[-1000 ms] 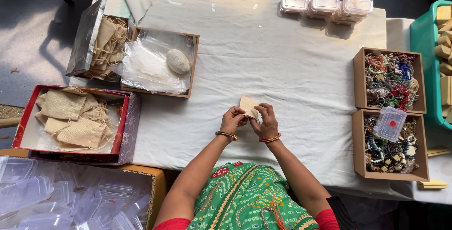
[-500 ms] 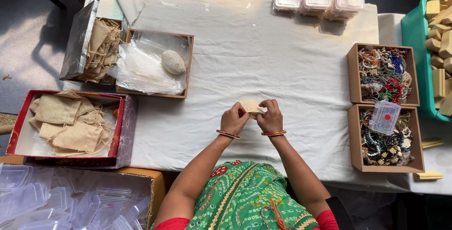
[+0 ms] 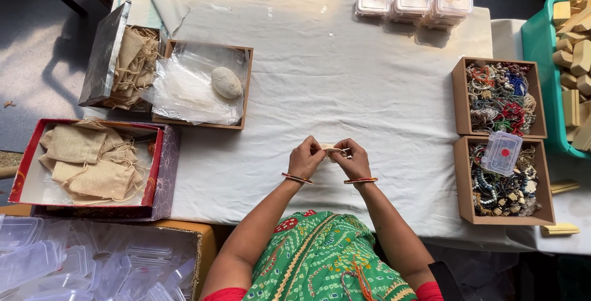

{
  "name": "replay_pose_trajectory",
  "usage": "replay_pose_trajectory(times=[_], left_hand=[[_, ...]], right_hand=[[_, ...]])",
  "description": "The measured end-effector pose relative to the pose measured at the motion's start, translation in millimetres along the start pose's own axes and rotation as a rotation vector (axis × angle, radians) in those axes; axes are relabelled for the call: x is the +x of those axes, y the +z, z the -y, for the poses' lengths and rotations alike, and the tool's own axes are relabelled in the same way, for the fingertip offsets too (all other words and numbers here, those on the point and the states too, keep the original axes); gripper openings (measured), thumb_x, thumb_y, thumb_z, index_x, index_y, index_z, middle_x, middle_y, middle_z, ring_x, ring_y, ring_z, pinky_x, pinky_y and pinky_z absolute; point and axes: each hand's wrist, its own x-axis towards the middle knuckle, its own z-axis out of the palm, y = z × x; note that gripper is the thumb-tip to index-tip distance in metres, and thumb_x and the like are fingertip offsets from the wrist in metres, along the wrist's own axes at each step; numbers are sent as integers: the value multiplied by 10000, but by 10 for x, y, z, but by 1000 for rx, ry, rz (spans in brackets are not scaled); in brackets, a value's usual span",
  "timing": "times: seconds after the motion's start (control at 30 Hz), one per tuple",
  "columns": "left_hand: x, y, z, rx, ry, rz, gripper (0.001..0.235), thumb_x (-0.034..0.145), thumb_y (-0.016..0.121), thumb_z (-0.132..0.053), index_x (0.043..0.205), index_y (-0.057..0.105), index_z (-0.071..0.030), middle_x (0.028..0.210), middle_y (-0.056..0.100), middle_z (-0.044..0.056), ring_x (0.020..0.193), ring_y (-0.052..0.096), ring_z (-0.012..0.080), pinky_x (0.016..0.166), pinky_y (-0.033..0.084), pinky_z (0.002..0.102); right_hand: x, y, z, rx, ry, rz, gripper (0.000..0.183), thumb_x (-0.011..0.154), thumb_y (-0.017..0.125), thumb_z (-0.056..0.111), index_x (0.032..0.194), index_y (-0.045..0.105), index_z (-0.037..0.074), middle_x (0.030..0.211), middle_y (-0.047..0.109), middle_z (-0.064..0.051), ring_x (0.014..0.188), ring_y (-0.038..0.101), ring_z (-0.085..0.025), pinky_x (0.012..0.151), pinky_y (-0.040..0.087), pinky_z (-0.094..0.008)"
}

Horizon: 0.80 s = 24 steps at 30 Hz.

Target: The person repeatedly picks up beaded necklaces from a box, places each into a small plastic bag, then into a cloth pouch, and finally into a small plastic container. The process is repeated for multiple necklaces throughout the clip.

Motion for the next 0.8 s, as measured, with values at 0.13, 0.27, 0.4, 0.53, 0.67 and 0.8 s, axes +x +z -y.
replay_pose_trajectory(times=[0.13, 0.27, 0.4, 0.53, 0.67, 0.8], left_hand=[[5, -73, -25, -124, -81, -22, 190, 822, 686, -214, 806, 592, -50, 683, 714, 69, 635, 694, 198, 594, 535, 351], [5, -7, 59, -13, -22, 2, 165, 819, 679, -200, 813, 606, -52, 691, 717, 67, 620, 695, 185, 593, 527, 336], [-57, 79, 133, 45, 14, -24, 163, 814, 697, -194, 832, 639, -42, 706, 726, 65, 639, 705, 176, 617, 536, 328], [-21, -37, 232, -74, 36, -1, 117, 806, 740, -124, 843, 690, -25, 762, 765, 49, 707, 748, 136, 665, 581, 300], [31, -227, 267, -596, -35, 200, 203, 835, 741, 13, 1033, 724, -29, 951, 781, -1, 883, 743, 76, 798, 609, 264], [37, -291, 162, -315, 58, 87, 179, 941, 693, -56, 1099, 773, -34, 935, 809, 60, 808, 756, 116, 705, 623, 280]], right_hand=[[-29, -10, -45, 523, 78, 205, 233, 807, 741, 194, 1016, 706, 98, 950, 737, -76, 806, 703, -68, 686, 578, -266], [-1, 7, 59, 149, -34, 46, 267, 786, 859, 227, 926, 716, 50, 912, 723, -90, 801, 701, -135, 695, 554, -296], [32, 44, 38, -235, -213, -109, 323, 713, 902, 217, 834, 677, 20, 864, 682, -86, 790, 717, -217, 708, 569, -331], [90, 59, -180, -279, -165, -139, 209, 784, 818, 102, 928, 690, 19, 928, 724, -82, 849, 722, -203, 757, 584, -330], [65, -73, -172, 539, -59, 176, 323, 824, 776, 53, 1128, 668, 44, 1048, 733, -65, 960, 719, -135, 821, 603, -297], [46, -103, -155, 336, -167, 96, 295, 850, 775, -5, 1131, 692, 30, 1058, 752, -76, 962, 751, -149, 819, 636, -291]])
